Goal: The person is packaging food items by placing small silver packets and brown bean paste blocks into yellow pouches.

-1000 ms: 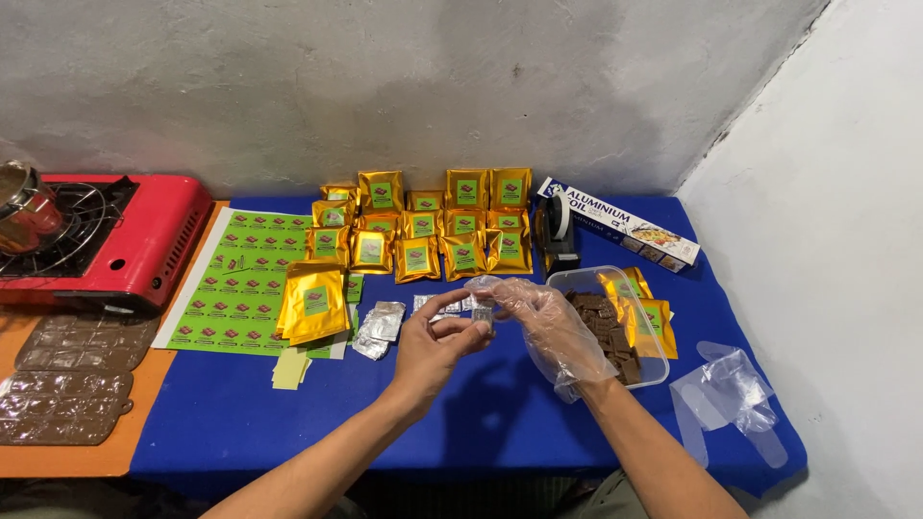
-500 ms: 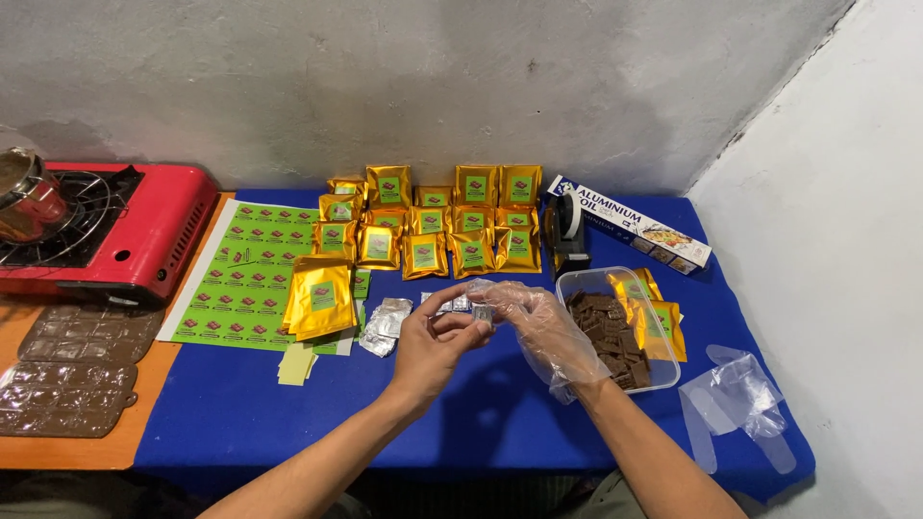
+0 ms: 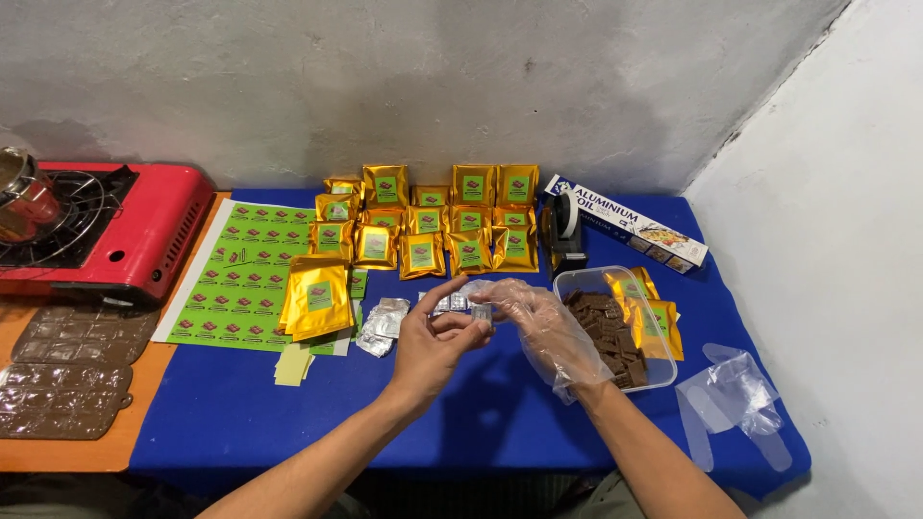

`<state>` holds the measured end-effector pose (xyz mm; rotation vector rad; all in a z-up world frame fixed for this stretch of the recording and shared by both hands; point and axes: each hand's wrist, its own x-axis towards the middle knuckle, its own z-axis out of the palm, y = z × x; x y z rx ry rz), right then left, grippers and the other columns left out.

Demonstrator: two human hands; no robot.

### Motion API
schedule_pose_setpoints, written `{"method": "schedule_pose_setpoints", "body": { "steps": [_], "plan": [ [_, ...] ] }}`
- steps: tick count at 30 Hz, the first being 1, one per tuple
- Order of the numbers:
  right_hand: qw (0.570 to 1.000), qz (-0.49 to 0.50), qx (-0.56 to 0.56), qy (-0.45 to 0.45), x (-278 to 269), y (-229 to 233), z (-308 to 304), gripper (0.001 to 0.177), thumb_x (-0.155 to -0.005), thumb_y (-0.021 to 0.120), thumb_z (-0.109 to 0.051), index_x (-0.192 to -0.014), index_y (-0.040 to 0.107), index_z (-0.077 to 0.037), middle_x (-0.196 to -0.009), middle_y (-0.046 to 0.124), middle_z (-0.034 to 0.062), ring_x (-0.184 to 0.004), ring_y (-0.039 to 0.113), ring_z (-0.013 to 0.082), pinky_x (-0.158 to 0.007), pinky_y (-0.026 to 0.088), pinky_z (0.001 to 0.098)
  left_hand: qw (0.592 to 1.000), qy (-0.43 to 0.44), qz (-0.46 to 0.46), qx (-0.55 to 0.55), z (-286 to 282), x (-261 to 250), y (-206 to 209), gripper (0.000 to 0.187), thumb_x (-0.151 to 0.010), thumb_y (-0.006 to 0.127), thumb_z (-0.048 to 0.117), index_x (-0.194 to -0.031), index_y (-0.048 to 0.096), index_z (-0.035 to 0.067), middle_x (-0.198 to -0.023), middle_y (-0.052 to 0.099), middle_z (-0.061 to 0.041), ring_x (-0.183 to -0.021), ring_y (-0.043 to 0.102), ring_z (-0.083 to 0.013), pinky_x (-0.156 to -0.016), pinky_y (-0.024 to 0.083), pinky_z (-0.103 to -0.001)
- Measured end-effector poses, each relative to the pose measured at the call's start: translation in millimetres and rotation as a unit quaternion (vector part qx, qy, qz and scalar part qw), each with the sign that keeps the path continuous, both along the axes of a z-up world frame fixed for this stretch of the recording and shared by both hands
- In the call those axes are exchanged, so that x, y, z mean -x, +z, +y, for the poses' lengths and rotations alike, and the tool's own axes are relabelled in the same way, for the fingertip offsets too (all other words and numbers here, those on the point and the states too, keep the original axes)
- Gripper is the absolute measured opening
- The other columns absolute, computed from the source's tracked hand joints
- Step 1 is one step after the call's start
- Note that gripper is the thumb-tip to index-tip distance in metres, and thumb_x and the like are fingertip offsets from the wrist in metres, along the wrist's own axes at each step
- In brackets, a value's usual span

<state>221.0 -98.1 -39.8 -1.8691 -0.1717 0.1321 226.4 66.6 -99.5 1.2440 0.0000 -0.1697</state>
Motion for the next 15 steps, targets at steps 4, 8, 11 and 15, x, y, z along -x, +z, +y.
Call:
{"method": "schedule_pose_setpoints", "body": {
  "steps": [4,8,11,15],
  "plan": [
    [0.998,0.000,-0.054,-0.019,5,11,10,0.025,-0.097,0.064,-0.027,-0.098,0.083,-0.011,-0.101,0.077,0.0070,-0.094,0.067,0.0185,-0.090,0.056,0.0377,1.000,0.002,-0.003,-0.005,-1,2,1,0.064,-0.081,0.077,-0.007,-0.141,0.058,0.004,-0.086,0.076,-0.025,-0.078,0.078,-0.0286,-0.076,0.069,-0.036],
    [0.997,-0.022,-0.062,-0.027,-9,-24,4,0.016,-0.091,0.074,-0.023,-0.098,0.083,-0.011,-0.099,0.076,0.0040,-0.092,0.062,0.0112,-0.086,0.055,0.0335,1.000,0.004,-0.008,-0.010,-4,1,-4,0.062,-0.080,0.078,-0.006,-0.139,0.060,0.004,-0.083,0.075,-0.023,-0.075,0.078,-0.0278,-0.074,0.070,-0.036],
    [0.997,-0.048,-0.061,-0.021,-23,-58,-4,0.015,-0.087,0.081,-0.020,-0.096,0.083,-0.008,-0.093,0.076,0.0068,-0.088,0.064,0.0119,-0.082,0.055,0.0321,1.000,0.004,-0.017,-0.011,-5,-1,-10,0.061,-0.081,0.076,-0.008,-0.138,0.061,0.006,-0.084,0.075,-0.024,-0.075,0.078,-0.0276,-0.075,0.069,-0.036],
    [0.993,0.003,-0.115,-0.040,-11,-40,5,0.011,-0.085,0.080,-0.013,-0.091,0.082,-0.004,-0.089,0.072,0.0048,-0.087,0.058,0.0106,-0.080,0.054,0.0323,0.999,-0.001,-0.019,-0.038,-3,5,4,0.060,-0.080,0.075,-0.008,-0.137,0.063,0.007,-0.083,0.077,-0.022,-0.074,0.078,-0.0241,-0.075,0.069,-0.034]
  ]
}}
